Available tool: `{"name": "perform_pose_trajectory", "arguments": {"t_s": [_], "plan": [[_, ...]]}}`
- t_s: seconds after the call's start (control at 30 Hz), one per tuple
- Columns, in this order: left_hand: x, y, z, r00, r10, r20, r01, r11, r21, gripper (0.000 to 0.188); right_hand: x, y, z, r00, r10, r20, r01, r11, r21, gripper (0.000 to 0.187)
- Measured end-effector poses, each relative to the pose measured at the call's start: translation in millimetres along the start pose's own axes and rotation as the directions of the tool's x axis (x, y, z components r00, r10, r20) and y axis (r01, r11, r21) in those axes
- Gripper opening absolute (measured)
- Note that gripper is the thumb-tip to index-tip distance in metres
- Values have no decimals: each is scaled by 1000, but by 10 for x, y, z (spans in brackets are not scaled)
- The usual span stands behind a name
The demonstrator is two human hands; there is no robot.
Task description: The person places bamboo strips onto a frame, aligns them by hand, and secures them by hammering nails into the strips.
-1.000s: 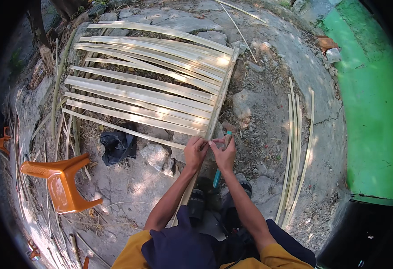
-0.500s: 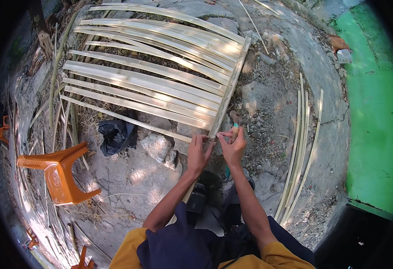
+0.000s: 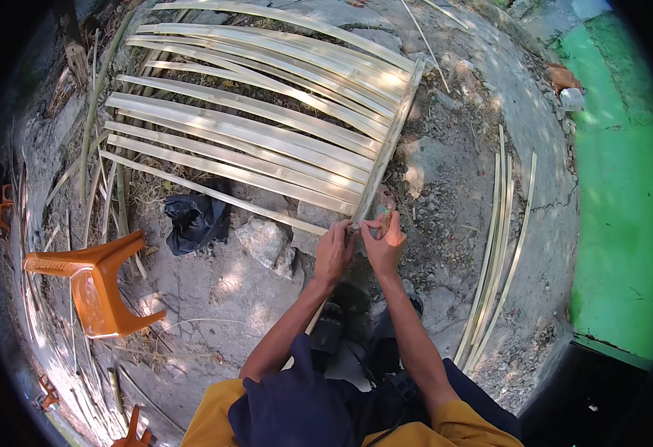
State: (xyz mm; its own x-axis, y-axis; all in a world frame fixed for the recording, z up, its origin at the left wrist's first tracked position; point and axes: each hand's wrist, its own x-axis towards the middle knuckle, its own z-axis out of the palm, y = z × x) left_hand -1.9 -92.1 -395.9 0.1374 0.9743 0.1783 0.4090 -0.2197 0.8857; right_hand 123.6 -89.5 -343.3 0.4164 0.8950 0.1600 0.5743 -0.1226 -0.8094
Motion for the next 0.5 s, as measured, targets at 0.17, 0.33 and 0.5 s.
{"name": "perform_pose_trajectory", "arguments": {"t_s": [0.17, 0.33, 0.5], "plan": [[103, 49, 56, 998, -57, 4, 56, 998, 11, 32, 64, -3, -20, 1000, -20, 10, 21, 999, -29, 38], [127, -47, 62, 1000, 15, -15, -16, 999, -43, 19, 90, -72, -21, 998, 23, 51, -22, 999, -24, 39], [217, 24, 21, 1000, -6, -9, 5, 996, -85, 14, 67, -129, -78, 991, 98, 91, -97, 995, -15, 40]]}}
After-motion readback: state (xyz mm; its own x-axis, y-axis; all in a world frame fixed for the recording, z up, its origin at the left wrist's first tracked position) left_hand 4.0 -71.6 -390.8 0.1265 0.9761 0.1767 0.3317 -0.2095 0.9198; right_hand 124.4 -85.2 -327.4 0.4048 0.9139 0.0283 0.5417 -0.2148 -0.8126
